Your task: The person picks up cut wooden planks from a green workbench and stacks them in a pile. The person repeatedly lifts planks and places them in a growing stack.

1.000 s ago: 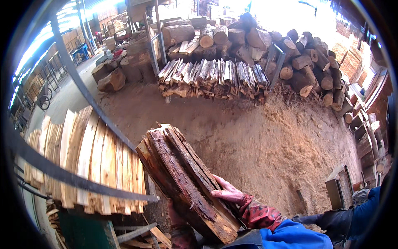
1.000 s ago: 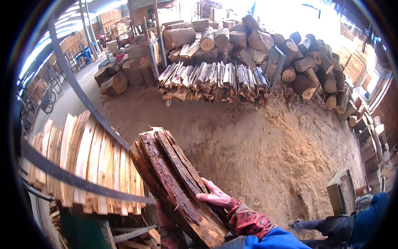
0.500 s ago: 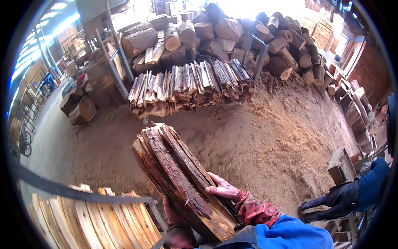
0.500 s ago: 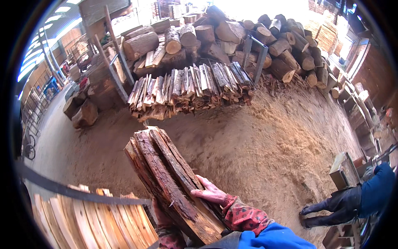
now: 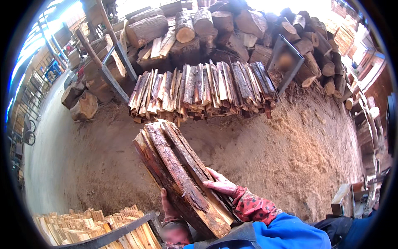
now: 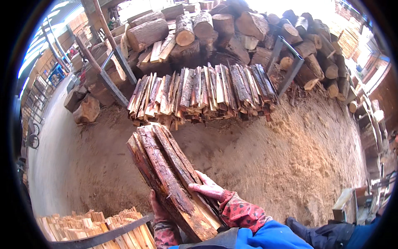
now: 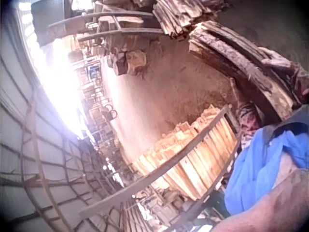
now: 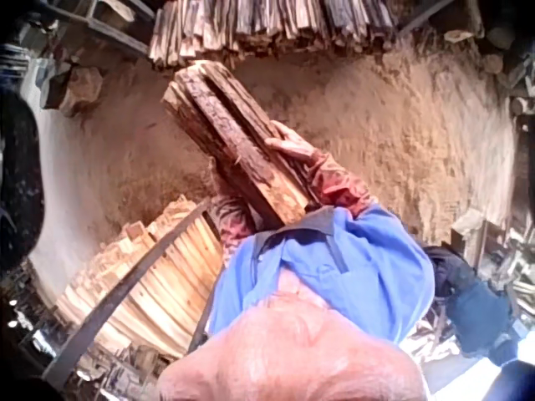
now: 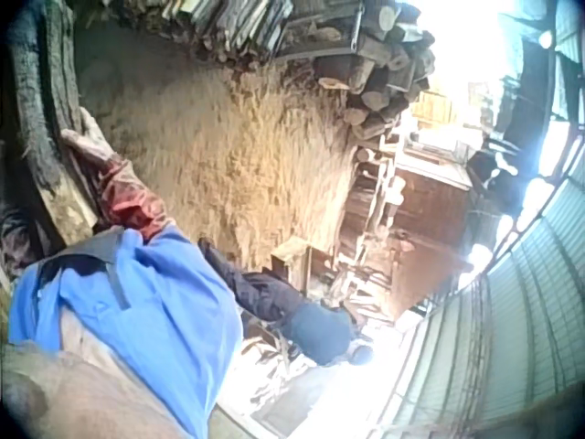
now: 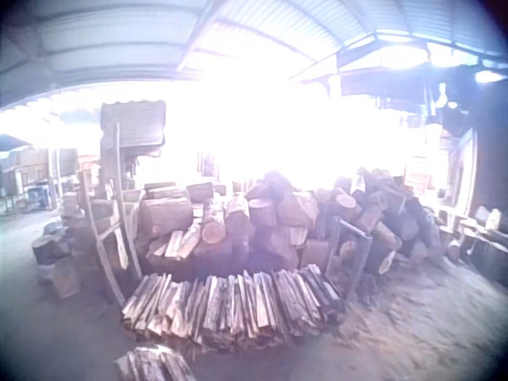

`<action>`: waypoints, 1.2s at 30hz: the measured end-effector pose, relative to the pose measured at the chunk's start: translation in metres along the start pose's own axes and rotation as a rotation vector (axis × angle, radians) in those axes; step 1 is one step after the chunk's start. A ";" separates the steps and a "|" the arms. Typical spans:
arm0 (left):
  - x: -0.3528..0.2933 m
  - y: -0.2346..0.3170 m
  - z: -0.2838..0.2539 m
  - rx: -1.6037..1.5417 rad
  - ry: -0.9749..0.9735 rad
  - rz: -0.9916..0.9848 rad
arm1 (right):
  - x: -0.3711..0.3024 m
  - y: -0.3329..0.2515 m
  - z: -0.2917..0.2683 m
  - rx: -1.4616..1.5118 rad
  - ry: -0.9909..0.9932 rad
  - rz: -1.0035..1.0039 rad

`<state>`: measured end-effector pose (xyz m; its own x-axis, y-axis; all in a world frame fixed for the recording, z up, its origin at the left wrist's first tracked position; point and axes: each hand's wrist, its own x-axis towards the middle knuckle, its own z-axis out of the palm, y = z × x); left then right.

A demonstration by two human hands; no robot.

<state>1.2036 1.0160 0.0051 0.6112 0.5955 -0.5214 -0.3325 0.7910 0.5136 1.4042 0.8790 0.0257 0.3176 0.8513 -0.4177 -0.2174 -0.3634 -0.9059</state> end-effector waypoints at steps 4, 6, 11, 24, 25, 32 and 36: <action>0.043 0.006 0.038 0.005 0.029 -0.017 | 0.038 -0.011 -0.037 -0.040 0.022 0.052; 0.066 0.007 0.053 0.013 0.056 -0.031 | 0.052 -0.022 -0.050 0.011 0.050 0.068; 0.140 0.005 0.073 -0.037 0.040 -0.225 | 0.085 -0.046 -0.087 0.103 0.145 0.053; 0.353 0.055 0.082 -0.001 0.069 -0.464 | 0.258 -0.039 -0.122 0.254 0.315 0.078; 0.373 0.068 0.084 0.030 0.074 -0.456 | 0.278 -0.049 -0.121 0.300 0.301 0.065; 0.502 0.166 0.112 0.258 0.026 -0.404 | 0.427 -0.080 -0.127 0.312 0.331 -0.032; 0.561 0.227 0.165 0.367 -0.001 -0.344 | 0.506 -0.097 -0.135 0.311 0.340 -0.110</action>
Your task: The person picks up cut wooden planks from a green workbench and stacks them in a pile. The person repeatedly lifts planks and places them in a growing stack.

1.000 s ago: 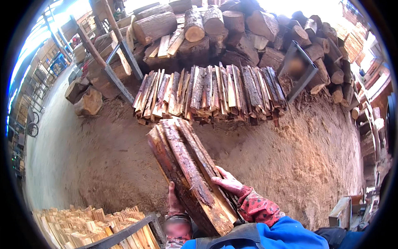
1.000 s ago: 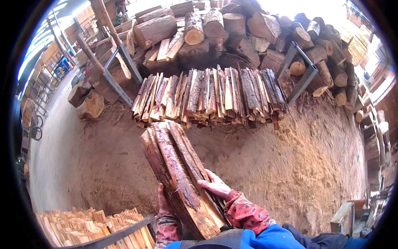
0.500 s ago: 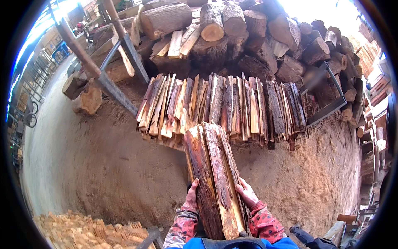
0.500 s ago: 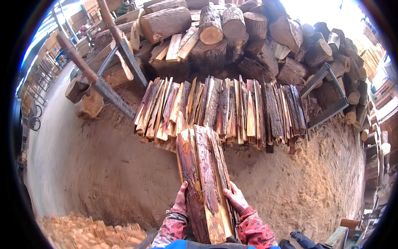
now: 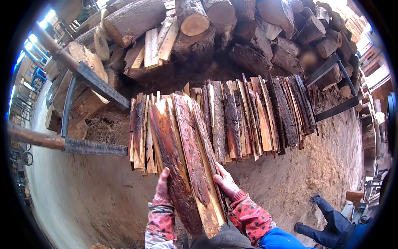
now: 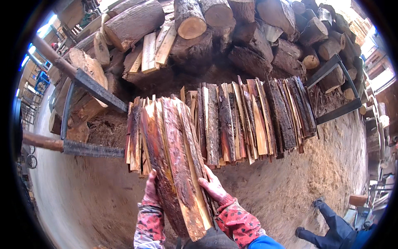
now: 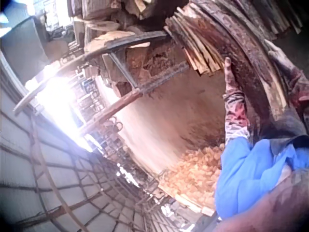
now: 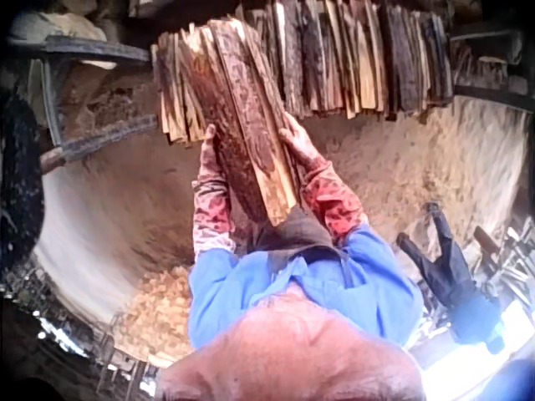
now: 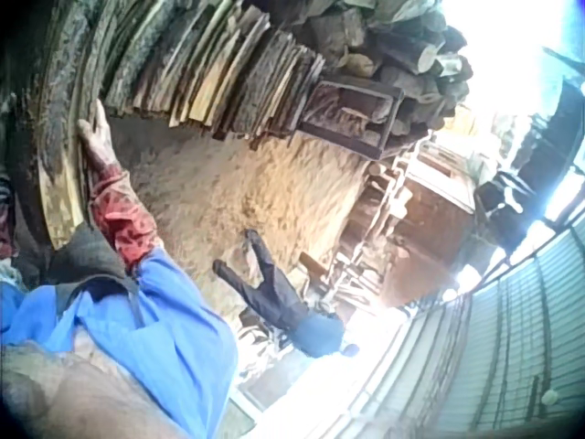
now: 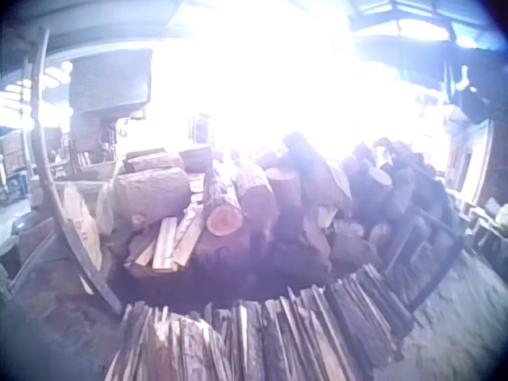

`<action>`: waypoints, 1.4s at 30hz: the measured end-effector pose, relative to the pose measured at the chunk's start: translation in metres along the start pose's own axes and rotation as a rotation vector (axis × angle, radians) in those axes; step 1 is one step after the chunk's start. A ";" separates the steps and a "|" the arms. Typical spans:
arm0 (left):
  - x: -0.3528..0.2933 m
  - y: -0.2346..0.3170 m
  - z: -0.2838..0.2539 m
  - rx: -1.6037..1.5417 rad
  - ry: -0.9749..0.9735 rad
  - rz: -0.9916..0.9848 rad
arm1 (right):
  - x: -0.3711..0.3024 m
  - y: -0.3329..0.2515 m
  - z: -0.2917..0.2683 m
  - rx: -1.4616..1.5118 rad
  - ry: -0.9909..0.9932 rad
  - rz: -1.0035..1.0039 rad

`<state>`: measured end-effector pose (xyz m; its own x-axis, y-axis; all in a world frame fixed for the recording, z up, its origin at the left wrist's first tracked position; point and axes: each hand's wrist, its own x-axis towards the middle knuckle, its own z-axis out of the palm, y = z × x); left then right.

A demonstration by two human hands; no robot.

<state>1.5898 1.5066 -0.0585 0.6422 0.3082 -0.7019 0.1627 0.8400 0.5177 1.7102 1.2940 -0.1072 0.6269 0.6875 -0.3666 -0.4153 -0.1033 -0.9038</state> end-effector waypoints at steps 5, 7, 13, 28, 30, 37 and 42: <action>0.078 0.066 0.003 0.241 -0.009 0.033 | 0.089 -0.011 0.005 -0.015 -0.025 -0.063; 0.126 0.074 -0.001 0.583 0.140 0.047 | 0.123 0.022 -0.001 -0.448 0.186 -0.097; 0.195 -0.029 -0.030 1.412 0.351 0.738 | 0.139 0.095 0.013 -0.957 0.140 -0.116; 0.208 -0.044 -0.053 1.540 0.386 0.871 | 0.066 0.083 0.002 -1.039 0.133 -0.163; 0.211 -0.047 -0.054 1.551 0.395 0.880 | 0.021 0.095 -0.011 -1.022 0.157 -0.125; 0.190 -0.044 -0.073 1.607 0.285 0.759 | -0.165 0.152 -0.076 -0.965 0.248 0.464; 0.092 -0.088 -0.078 1.555 0.418 0.649 | -0.254 0.178 -0.095 -0.833 0.365 0.740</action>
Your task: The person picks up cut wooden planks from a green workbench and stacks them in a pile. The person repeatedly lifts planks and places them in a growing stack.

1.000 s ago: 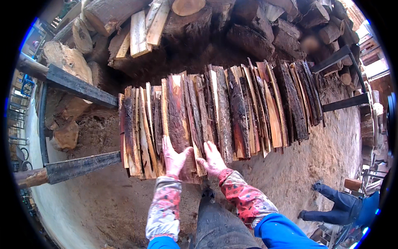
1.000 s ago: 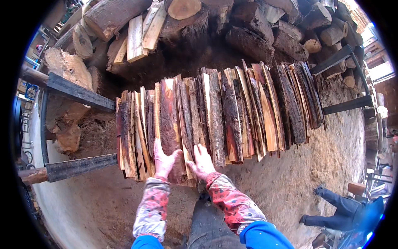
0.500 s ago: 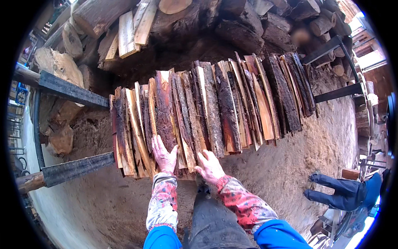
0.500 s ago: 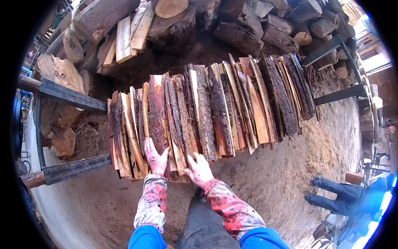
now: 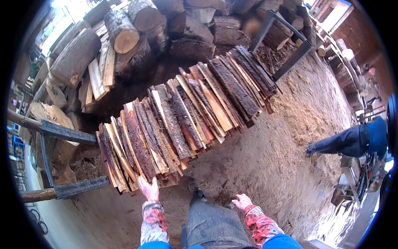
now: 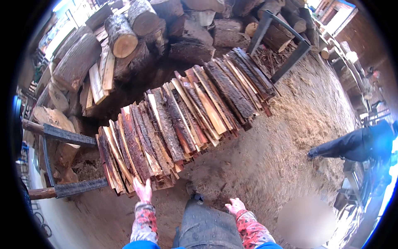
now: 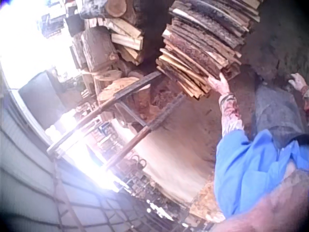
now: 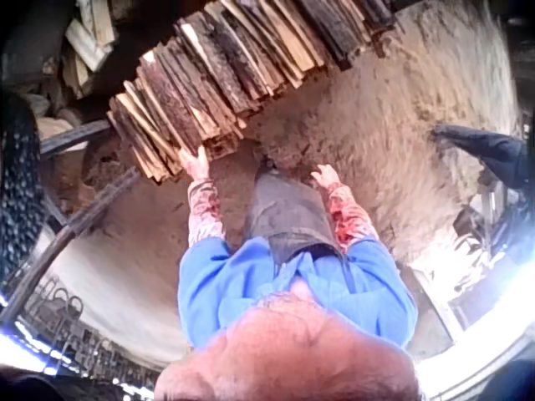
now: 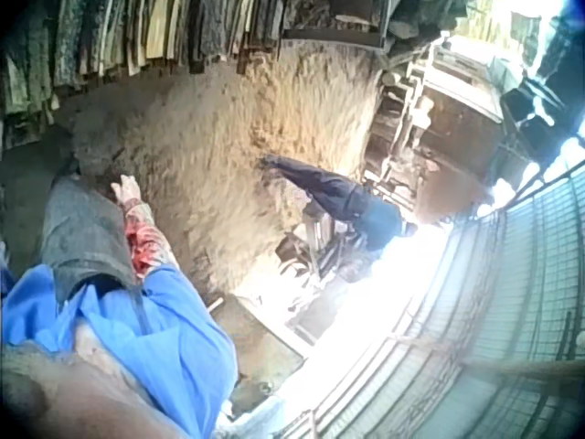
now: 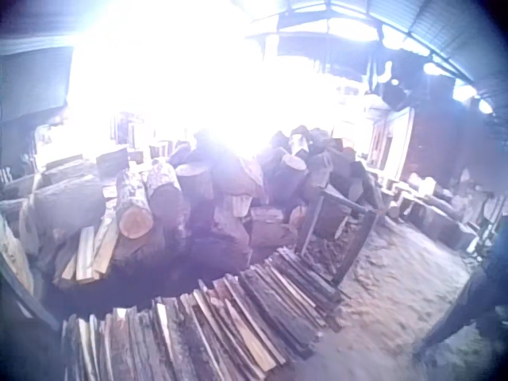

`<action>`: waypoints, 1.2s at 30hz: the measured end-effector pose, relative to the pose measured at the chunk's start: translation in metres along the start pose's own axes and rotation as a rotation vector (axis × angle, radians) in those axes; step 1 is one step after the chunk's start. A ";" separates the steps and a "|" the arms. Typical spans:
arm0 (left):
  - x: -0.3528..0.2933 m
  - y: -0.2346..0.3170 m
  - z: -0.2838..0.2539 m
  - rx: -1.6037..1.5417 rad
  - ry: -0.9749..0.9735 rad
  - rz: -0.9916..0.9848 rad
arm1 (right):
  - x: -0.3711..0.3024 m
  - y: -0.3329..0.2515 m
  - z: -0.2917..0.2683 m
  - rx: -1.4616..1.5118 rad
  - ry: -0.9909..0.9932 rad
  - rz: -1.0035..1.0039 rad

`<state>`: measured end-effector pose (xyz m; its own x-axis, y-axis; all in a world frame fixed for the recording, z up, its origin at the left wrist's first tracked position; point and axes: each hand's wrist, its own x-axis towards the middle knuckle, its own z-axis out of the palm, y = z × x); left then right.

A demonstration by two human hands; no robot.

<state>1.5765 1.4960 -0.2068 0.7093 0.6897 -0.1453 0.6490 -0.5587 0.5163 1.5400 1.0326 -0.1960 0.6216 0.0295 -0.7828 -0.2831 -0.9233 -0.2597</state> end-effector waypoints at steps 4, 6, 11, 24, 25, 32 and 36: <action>-0.125 -0.044 0.005 0.079 -0.170 -0.087 | -0.022 0.033 0.019 0.185 0.016 0.012; -0.178 -0.057 0.005 0.144 -0.330 -0.227 | -0.038 0.032 0.016 0.271 -0.047 0.022; -0.256 -0.054 -0.007 0.329 -0.573 -0.408 | -0.072 0.076 0.031 0.497 0.025 -0.035; -0.188 0.098 0.133 0.018 -1.193 0.014 | -0.214 0.247 0.146 0.938 0.481 0.746; -0.192 0.122 0.142 -0.003 -1.277 0.002 | -0.226 0.243 0.171 1.008 0.532 0.797; -0.213 0.232 0.192 0.166 -1.462 0.203 | -0.270 0.123 0.317 1.392 0.620 1.059; -0.240 0.266 0.214 0.229 -1.707 0.210 | -0.283 0.075 0.348 1.558 0.538 1.207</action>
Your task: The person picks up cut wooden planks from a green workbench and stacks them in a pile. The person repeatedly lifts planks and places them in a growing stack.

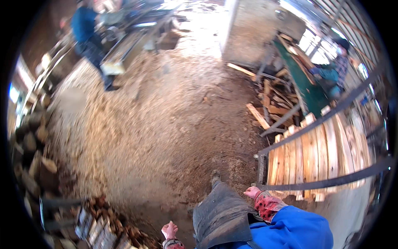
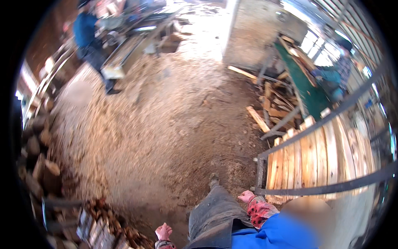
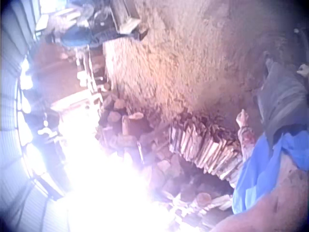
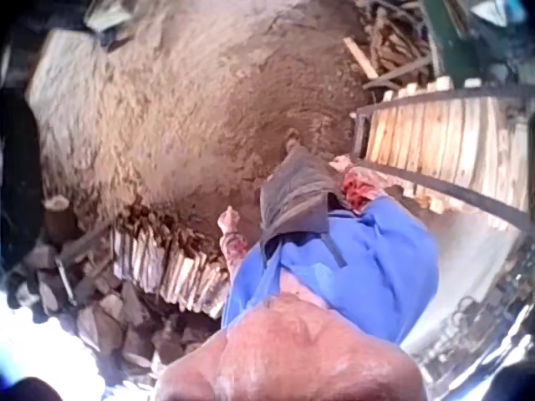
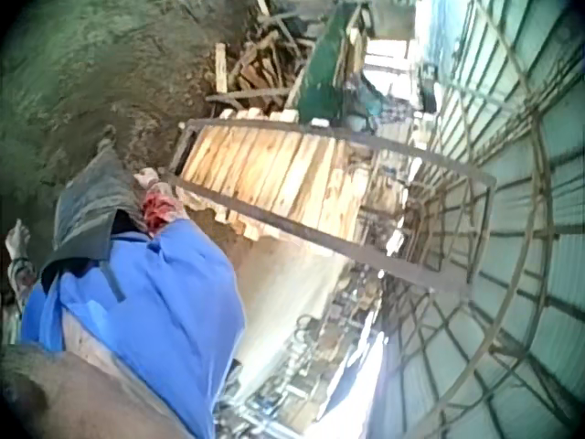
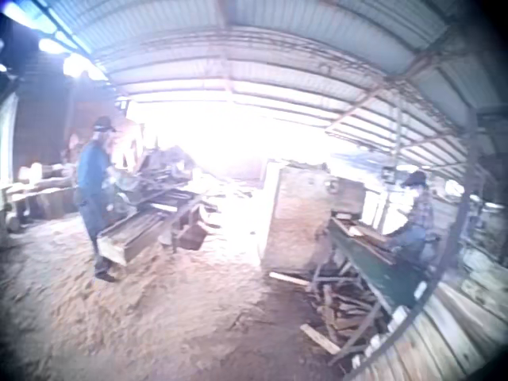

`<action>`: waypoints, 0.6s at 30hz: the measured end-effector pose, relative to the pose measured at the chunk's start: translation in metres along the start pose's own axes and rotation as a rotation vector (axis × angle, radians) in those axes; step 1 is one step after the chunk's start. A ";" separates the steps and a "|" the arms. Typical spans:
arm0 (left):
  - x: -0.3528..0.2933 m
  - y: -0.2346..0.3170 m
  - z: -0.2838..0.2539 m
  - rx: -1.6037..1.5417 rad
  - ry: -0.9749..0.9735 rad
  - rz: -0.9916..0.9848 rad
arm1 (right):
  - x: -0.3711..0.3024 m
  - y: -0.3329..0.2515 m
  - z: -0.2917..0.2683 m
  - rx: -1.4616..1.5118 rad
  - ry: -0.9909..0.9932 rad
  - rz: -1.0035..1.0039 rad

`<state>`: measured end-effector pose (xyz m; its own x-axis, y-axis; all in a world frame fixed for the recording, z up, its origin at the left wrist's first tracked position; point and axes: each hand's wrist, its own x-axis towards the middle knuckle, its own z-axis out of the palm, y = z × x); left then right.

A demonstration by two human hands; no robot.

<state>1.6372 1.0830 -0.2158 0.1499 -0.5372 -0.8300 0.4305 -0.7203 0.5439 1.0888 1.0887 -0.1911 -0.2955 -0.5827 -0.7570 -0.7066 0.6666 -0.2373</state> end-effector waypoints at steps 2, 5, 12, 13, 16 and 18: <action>0.013 0.023 0.051 0.147 -0.044 -0.021 | -0.007 0.025 0.002 0.129 0.006 0.063; 0.032 0.047 0.111 0.223 -0.119 -0.003 | 0.001 0.028 -0.009 0.273 -0.012 0.126; 0.073 0.075 0.235 0.601 -0.261 0.017 | 0.051 0.025 -0.084 0.461 0.051 0.138; 0.074 0.085 0.246 0.684 -0.272 0.047 | 0.061 0.023 -0.100 0.461 0.055 0.128; 0.074 0.105 0.275 0.678 -0.290 0.034 | 0.091 0.017 -0.139 0.462 0.061 0.076; 0.092 0.101 0.264 0.674 -0.234 0.001 | 0.117 0.018 -0.152 0.452 0.076 0.066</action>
<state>1.4597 0.8454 -0.2045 -0.0779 -0.5640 -0.8221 -0.2244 -0.7935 0.5657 0.9434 0.9613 -0.1914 -0.3887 -0.5535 -0.7365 -0.3388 0.8293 -0.4444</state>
